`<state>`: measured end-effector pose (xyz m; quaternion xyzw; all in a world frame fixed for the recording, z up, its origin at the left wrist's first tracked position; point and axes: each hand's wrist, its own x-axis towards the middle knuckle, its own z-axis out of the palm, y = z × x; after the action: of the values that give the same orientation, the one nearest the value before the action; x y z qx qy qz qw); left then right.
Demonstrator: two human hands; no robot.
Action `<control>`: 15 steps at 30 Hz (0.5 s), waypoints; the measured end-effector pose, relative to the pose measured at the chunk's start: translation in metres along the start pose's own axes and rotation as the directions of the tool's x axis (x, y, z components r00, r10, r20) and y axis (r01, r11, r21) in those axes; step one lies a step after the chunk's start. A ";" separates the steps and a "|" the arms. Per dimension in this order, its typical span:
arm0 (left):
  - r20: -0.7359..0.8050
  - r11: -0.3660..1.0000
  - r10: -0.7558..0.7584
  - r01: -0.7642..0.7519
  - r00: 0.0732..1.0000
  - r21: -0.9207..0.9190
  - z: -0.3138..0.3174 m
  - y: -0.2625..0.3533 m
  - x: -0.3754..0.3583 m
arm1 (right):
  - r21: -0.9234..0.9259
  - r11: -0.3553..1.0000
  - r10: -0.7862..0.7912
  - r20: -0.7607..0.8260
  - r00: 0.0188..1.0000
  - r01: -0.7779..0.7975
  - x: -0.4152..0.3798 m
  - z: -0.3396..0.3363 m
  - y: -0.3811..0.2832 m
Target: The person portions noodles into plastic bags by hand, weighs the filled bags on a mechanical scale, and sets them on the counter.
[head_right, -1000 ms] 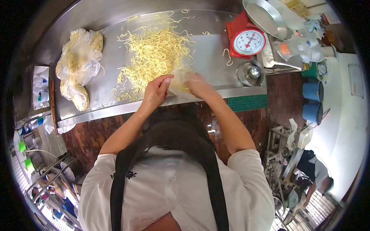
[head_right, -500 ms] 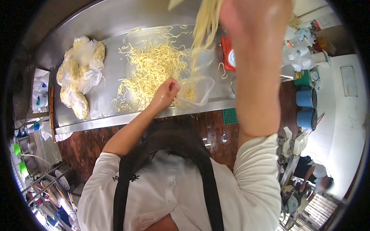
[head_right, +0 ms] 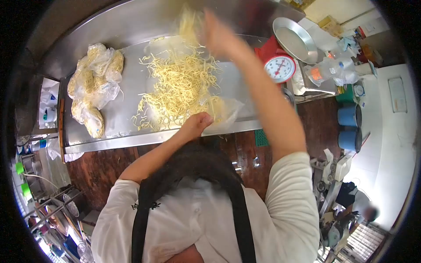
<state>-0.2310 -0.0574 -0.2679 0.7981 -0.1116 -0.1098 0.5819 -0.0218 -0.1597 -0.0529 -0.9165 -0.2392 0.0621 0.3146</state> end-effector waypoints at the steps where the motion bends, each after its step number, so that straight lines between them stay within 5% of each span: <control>1: 0.022 0.996 -0.079 0.079 0.997 -0.036 -0.004 0.001 -0.003 | -0.070 0.991 0.116 0.015 0.993 -0.115 -0.033 0.020 0.020; 3: 0.059 0.963 -0.232 0.238 0.971 -0.124 -0.010 0.007 -0.003 | -0.201 0.962 0.187 -0.018 0.982 -0.187 -0.096 0.048 0.046; 4: 0.055 0.955 -0.260 0.265 0.964 -0.131 -0.011 0.010 -0.002 | -0.165 0.980 0.131 0.110 0.985 -0.112 -0.122 0.059 0.067; 5: 0.064 0.946 -0.291 0.297 0.955 -0.133 -0.010 0.012 -0.005 | -0.103 0.952 0.305 0.284 0.909 -0.288 -0.143 0.066 0.059; 7: 0.079 0.946 -0.294 0.302 0.952 -0.116 -0.012 0.019 -0.002 | -0.135 0.961 0.267 0.237 0.934 -0.241 -0.181 0.122 0.078; 10: 0.056 0.973 -0.213 0.217 0.976 -0.078 -0.013 0.033 -0.001 | 0.333 0.833 0.331 0.339 0.881 -0.442 -0.178 0.138 0.083; 11: 0.022 0.984 -0.169 0.169 0.985 -0.053 -0.014 0.037 -0.002 | 0.524 0.741 0.294 0.306 0.905 -0.419 -0.175 0.136 0.084; 14: 0.026 0.998 -0.069 0.069 0.997 0.010 -0.018 0.037 0.003 | 0.545 0.808 0.224 0.069 0.972 -0.225 -0.153 0.127 0.085; 15: 0.038 0.999 -0.045 0.044 0.998 0.026 -0.019 0.034 0.005 | 0.435 0.878 0.172 0.101 0.980 -0.199 -0.139 0.105 0.069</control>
<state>-0.2221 -0.0520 -0.2297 0.8054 -0.1061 -0.1367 0.5669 -0.1444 -0.2160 -0.1828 -0.8373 -0.1390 0.1719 0.5000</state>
